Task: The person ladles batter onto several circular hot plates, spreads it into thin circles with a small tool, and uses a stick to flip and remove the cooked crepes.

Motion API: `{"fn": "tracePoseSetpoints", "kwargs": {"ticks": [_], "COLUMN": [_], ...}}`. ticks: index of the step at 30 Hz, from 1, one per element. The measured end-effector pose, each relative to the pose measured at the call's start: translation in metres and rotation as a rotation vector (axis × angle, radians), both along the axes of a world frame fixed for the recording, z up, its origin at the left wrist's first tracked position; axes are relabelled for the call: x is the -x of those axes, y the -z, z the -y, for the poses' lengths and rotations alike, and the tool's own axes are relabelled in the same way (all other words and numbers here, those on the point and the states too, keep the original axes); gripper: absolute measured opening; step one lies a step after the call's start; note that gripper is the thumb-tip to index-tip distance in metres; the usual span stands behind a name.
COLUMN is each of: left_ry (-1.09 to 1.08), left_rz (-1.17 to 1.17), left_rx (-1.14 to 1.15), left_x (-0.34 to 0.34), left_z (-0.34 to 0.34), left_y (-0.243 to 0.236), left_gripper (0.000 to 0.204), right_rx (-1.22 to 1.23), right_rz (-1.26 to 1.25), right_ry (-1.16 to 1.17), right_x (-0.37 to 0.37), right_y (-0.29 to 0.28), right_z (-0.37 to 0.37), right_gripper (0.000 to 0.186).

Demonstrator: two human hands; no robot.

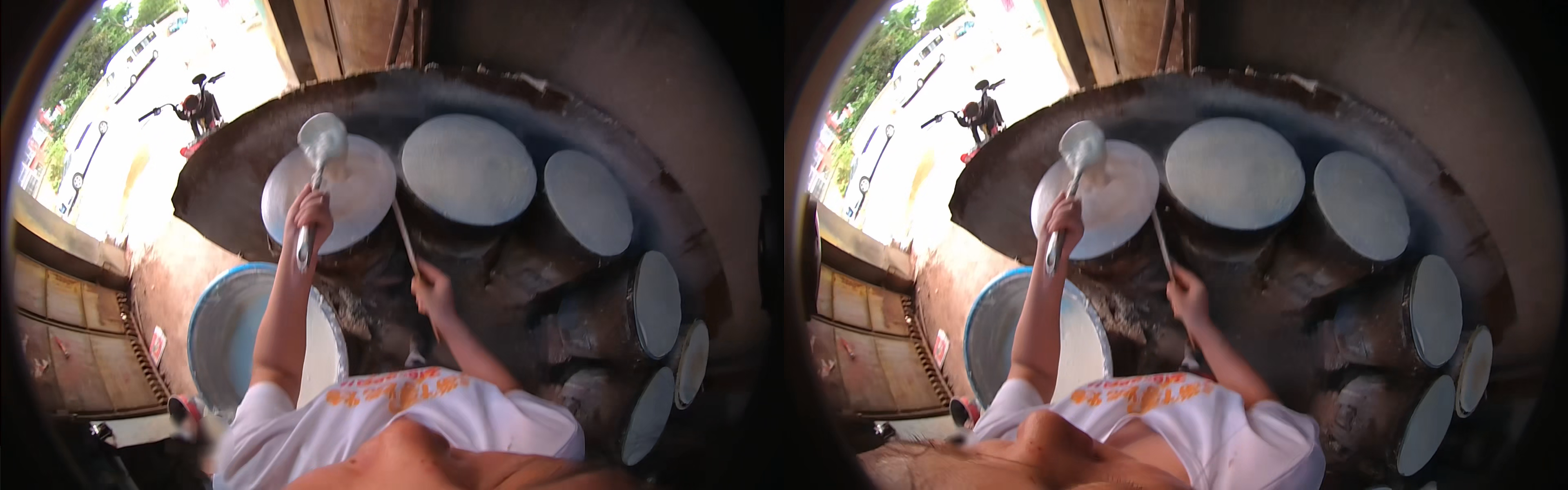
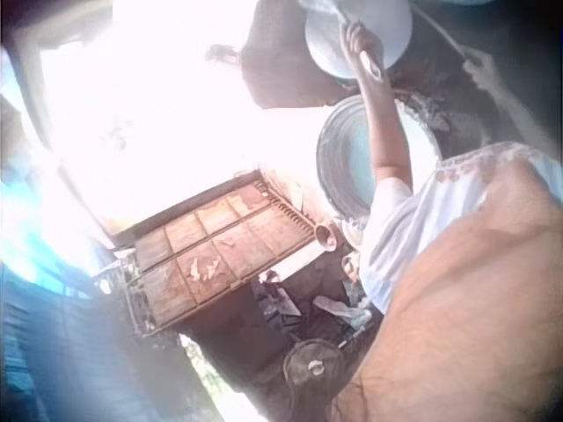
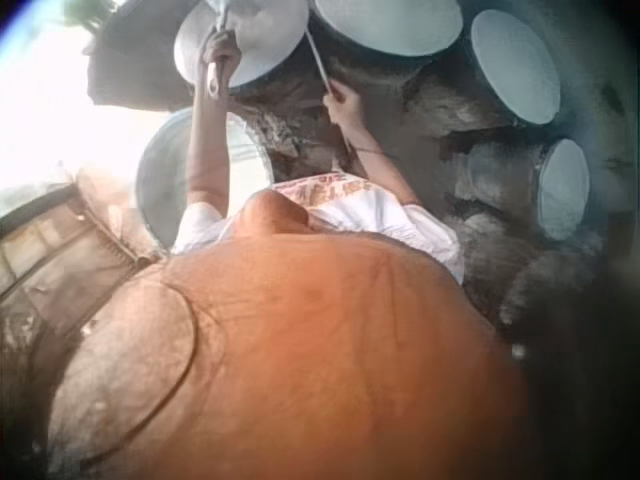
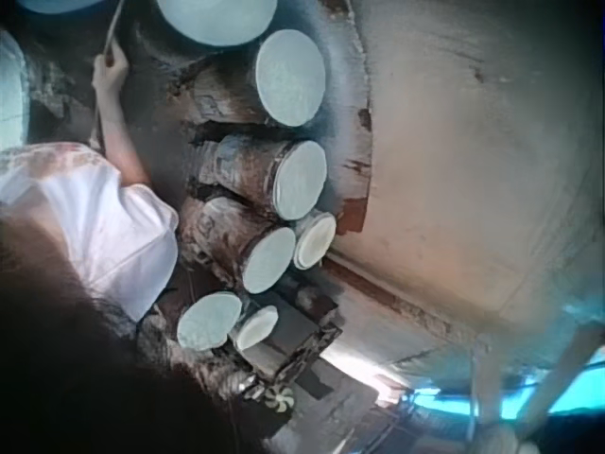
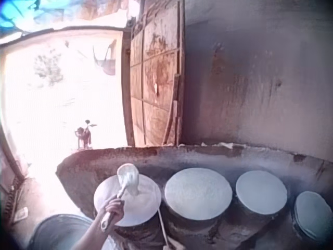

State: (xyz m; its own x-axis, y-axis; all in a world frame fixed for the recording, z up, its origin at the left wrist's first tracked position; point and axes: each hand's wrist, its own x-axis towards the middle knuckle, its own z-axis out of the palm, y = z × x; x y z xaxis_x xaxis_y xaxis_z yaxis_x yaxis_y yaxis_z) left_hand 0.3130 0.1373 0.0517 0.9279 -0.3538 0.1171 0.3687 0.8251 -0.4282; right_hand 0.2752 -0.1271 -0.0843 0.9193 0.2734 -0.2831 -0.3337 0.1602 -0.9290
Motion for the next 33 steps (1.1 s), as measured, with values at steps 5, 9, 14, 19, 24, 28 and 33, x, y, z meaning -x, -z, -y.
{"fn": "tracePoseSetpoints", "kwargs": {"ticks": [5, 9, 14, 19, 24, 28, 33], "left_ry": [0.098, 0.069, -0.172, -0.215, -0.493, -0.270, -0.613], "left_rz": [-0.193, -0.270, -0.299, -0.093, -0.148, -0.155, -0.202], "left_rx": [-0.124, -0.462, -1.731, -2.260, -2.808, -2.897, -3.043], "left_x": [-0.056, -0.075, -0.100, -0.117, -0.104, -0.104, -0.082], "left_z": [0.024, 0.020, 0.034, -0.001, -0.077, -0.052, -0.114], "left_y": [0.052, 0.080, 0.067, 0.106, 0.136, 0.111, 0.132], "left_gripper": [0.042, 0.018, 0.055, 0.058, 0.057, 0.054, 0.054], "right_rx": [0.102, 0.073, 0.608, 0.700, 0.885, 0.718, 0.849], "right_rz": [0.100, 0.129, 0.734, 0.727, 0.927, 0.872, 0.953], "right_ry": [0.172, 0.255, 0.373, 0.181, 0.155, 0.192, 0.075], "right_x": [-0.074, -0.063, -0.102, -0.098, -0.118, -0.093, -0.139], "right_y": [0.023, 0.035, 0.027, 0.017, 0.010, 0.013, 0.003], "right_z": [-0.038, -0.047, -0.066, -0.080, -0.077, -0.069, -0.100], "right_gripper": [0.045, 0.043, 0.042, 0.039, 0.022, 0.021, 0.031]}}
